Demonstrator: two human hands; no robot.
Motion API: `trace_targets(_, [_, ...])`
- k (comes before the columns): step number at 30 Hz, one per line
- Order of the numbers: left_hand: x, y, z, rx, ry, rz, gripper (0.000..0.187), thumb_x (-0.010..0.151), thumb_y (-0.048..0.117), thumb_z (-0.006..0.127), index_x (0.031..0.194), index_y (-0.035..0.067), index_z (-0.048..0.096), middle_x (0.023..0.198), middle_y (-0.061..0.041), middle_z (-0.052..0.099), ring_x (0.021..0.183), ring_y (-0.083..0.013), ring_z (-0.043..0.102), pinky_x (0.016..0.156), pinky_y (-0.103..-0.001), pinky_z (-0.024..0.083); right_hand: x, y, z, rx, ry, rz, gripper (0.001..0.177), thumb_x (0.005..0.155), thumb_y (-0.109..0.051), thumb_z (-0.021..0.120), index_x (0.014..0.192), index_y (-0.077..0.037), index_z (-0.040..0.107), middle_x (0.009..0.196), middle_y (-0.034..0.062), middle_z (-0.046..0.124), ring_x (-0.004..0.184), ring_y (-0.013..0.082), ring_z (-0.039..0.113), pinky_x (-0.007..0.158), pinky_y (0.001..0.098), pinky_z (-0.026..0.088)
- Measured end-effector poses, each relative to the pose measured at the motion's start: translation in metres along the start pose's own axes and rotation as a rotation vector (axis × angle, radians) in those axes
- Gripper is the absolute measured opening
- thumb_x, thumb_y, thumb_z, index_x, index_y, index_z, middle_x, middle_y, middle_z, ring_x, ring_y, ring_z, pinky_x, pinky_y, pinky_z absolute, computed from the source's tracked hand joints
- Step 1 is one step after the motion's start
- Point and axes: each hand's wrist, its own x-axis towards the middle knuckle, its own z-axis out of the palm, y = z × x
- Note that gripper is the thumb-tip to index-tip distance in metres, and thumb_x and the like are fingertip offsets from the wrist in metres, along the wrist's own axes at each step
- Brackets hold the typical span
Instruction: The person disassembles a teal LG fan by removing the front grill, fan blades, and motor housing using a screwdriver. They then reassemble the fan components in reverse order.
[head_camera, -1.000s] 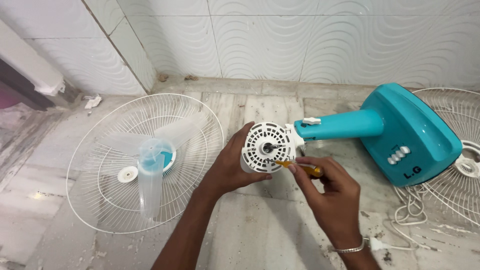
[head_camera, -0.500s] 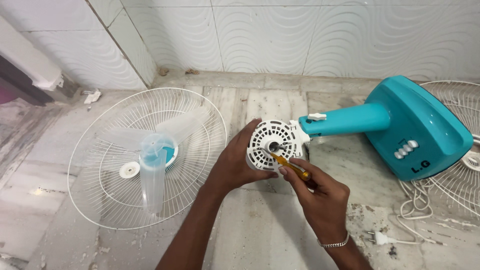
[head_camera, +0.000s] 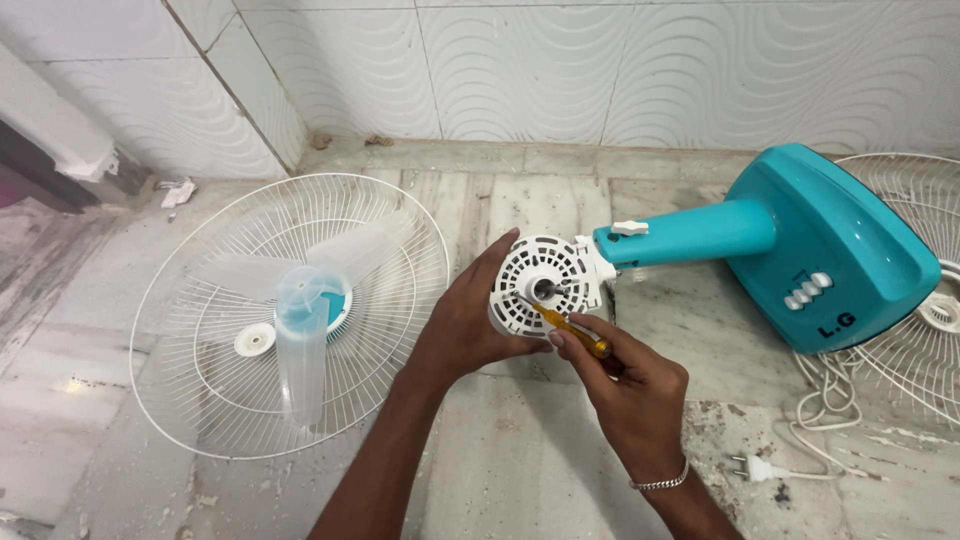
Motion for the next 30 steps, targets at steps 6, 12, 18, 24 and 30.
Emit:
trace_targets(6, [0.0,0.001,-0.002,-0.005,0.005,0.035,0.121,0.054,0.04,0.1,0.152,0.003,0.041,0.144,-0.021,0.059,0.132,-0.0374,0.061,0.107,-0.045,0.053,0.0,-0.006,0.001,-0.057,0.023,-0.052,0.031,0.085,-0.009,0.082,0.115,-0.003,0.077,0.088,0.0097,0.082,0.074,0.0074,0.076,0.059,0.0214,0.06])
trace_targets(12, [-0.001,0.003,-0.003,-0.049,-0.001,-0.019,0.117,0.056,0.04,0.099,0.153,0.004,0.043,0.142,-0.02,0.062,0.131,-0.0353,0.063,0.106,-0.043,0.054,0.003,-0.023,-0.002,-0.243,0.025,-0.133,0.026,0.084,-0.015,0.084,0.107,-0.004,0.078,0.074,0.0111,0.077,0.058,0.0115,0.072,0.052,0.0269,0.054])
trace_targets(18, [-0.001,0.0,-0.001,-0.005,0.041,0.059,0.118,0.058,0.043,0.1,0.152,0.003,0.041,0.146,-0.021,0.059,0.133,-0.0373,0.06,0.107,-0.044,0.053,0.012,-0.041,0.0,-0.352,-0.039,-0.183,0.025,0.086,-0.019,0.08,0.105,-0.004,0.077,0.079,0.0144,0.076,0.063,0.0229,0.075,0.055,0.0334,0.058])
trace_targets(24, [-0.003,-0.006,0.002,-0.024,0.043,0.043,0.121,0.057,0.039,0.1,0.155,0.002,0.039,0.152,-0.021,0.054,0.138,-0.038,0.056,0.111,-0.044,0.05,0.021,-0.049,0.003,-0.434,-0.159,-0.187,0.02,0.089,-0.011,0.073,0.108,-0.005,0.074,0.081,0.0169,0.074,0.068,0.0319,0.073,0.058,0.0404,0.057])
trace_targets(30, [-0.002,-0.004,0.001,-0.033,0.013,-0.018,0.124,0.052,0.037,0.1,0.154,0.004,0.038,0.15,-0.021,0.053,0.137,-0.0389,0.054,0.109,-0.045,0.048,0.029,-0.046,0.002,-0.599,-0.22,-0.409,0.028,0.085,0.006,0.061,0.107,-0.008,0.072,0.091,0.0114,0.074,0.076,0.0319,0.072,0.062,0.0425,0.058])
